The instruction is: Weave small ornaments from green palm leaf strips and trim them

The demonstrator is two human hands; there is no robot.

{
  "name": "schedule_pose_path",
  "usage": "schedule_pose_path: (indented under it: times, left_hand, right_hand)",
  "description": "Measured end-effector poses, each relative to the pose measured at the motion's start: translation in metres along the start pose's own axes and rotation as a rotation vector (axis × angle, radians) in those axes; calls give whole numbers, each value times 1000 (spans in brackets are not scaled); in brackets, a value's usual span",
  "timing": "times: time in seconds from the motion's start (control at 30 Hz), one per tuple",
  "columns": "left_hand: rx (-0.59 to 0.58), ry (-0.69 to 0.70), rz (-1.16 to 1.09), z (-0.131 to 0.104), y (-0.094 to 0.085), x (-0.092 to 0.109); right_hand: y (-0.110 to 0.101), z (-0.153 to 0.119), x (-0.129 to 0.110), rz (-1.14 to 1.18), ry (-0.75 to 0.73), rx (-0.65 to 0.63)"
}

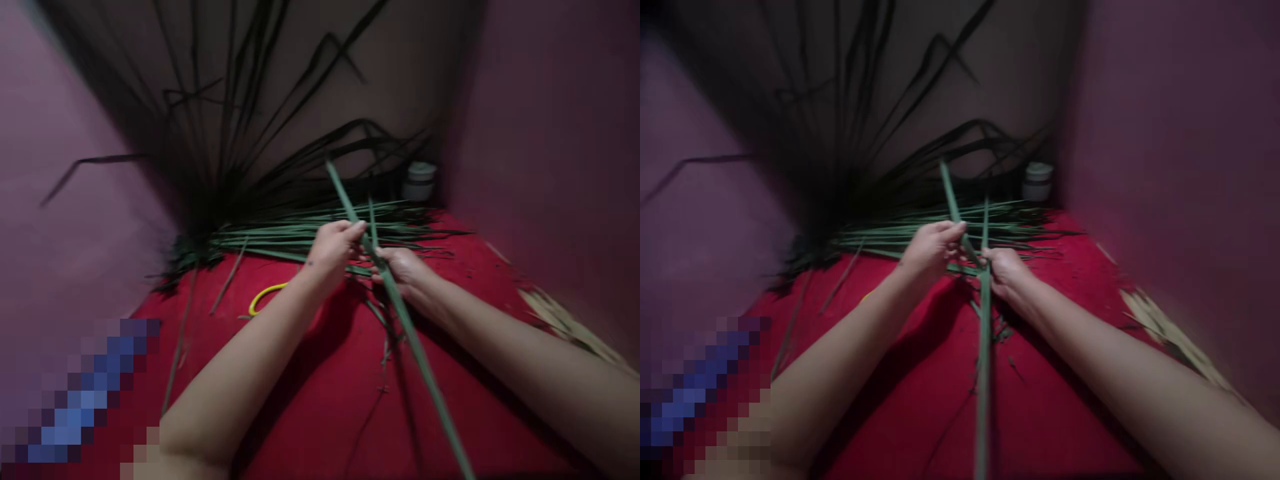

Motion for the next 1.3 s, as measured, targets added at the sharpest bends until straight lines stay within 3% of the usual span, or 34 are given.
schedule_pose_path:
  times: [0.2, 0.43, 0.6, 0.83, 1.1, 1.3]
  left_hand:
    - [-167, -100, 44, 1, 10, -14]
    - [3, 11, 92, 5, -1, -15]
    - [34, -7, 88, 11, -6, -19]
    - [41, 20, 24, 10, -9, -10]
    - [-108, -140, 82, -5, 12, -27]
    - [-121, -85, 41, -19, 24, -13]
  right_hand:
    - [-1, 6, 0, 115, -3, -22]
    - [1, -12, 4, 141, 83, -144]
    - [9, -21, 8, 111, 65, -85]
    - [5, -12, 10, 117, 59, -11]
    - [-1, -5, 7, 120, -21, 8]
    - [3, -8, -1, 68, -85, 66]
Point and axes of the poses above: each hand's wrist, its own z-axis towards the middle knuckle, its own y-axis out of the palm, x = y × z, the point moved 3 cm from there along z, towards the middle knuckle, and after that the axes turned 11 degrees about -y, right-handed, at the moved point
